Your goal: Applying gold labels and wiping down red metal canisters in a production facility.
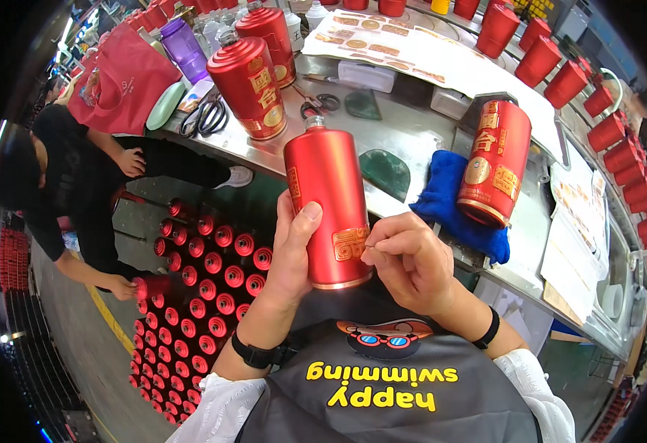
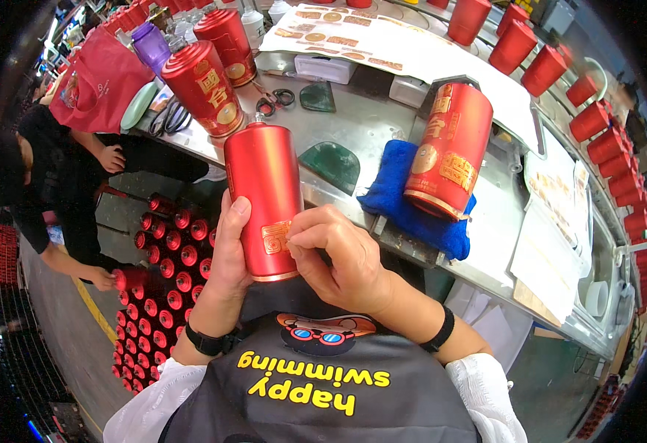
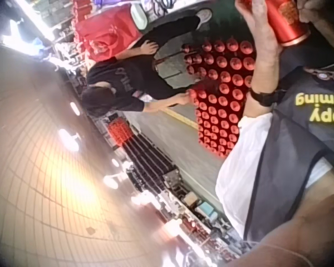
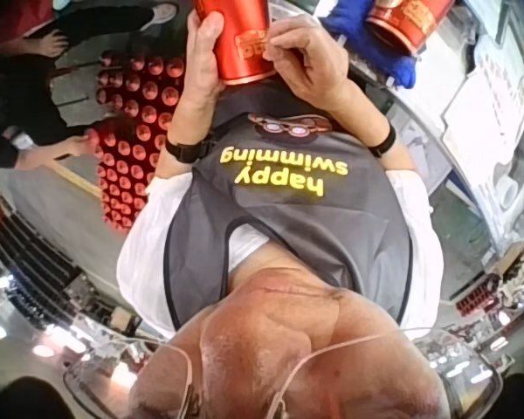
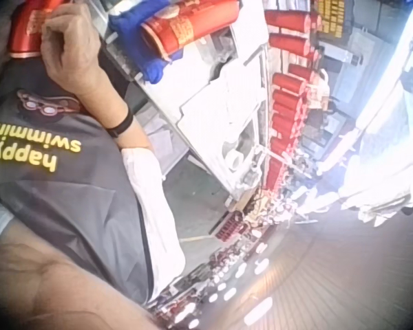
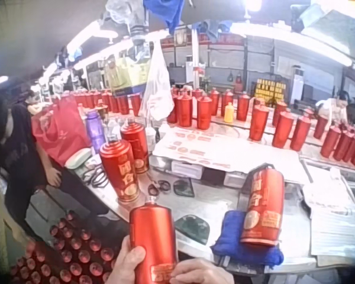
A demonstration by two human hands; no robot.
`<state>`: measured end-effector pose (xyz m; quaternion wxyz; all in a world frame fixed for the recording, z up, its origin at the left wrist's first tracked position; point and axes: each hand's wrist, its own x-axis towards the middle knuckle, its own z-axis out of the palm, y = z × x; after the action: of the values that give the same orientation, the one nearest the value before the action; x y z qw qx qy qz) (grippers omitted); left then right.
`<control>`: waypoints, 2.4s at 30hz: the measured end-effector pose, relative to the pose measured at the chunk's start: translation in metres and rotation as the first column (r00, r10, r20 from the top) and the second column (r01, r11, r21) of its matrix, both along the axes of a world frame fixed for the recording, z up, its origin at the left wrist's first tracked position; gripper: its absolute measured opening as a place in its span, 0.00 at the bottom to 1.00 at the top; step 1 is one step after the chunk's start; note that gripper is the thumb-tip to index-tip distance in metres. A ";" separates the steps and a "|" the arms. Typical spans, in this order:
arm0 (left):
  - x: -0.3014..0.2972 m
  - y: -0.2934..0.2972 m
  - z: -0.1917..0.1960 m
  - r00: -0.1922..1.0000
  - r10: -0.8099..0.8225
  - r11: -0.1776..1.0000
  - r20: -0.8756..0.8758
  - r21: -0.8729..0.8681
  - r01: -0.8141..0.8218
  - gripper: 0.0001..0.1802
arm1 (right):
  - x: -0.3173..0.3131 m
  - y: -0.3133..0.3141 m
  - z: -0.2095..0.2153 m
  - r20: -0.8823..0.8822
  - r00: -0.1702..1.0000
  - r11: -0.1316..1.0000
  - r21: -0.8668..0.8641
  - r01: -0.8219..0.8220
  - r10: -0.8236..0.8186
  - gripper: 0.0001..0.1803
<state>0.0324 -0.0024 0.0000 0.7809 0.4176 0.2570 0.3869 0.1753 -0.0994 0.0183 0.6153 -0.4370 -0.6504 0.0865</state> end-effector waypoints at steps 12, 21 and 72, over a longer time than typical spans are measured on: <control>0.000 -0.001 -0.002 1.000 0.012 1.000 -0.007 0.010 -0.012 0.32 | 0.002 0.001 0.001 0.108 0.994 1.000 0.026 -0.003 0.000 0.12; 0.000 -0.002 -0.001 0.999 -0.020 1.000 0.050 -0.018 0.021 0.28 | 0.005 -0.003 0.001 0.031 0.999 1.000 -0.012 -0.024 0.025 0.13; -0.003 0.000 -0.017 0.994 -0.042 0.996 0.105 -0.072 0.050 0.30 | -0.002 -0.008 -0.001 0.013 1.000 1.000 0.009 -0.021 0.020 0.11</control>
<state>0.0292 -0.0019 -0.0167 0.8169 0.3734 0.2209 0.3800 0.1735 -0.1075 0.0169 0.6122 -0.4281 -0.6591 0.0871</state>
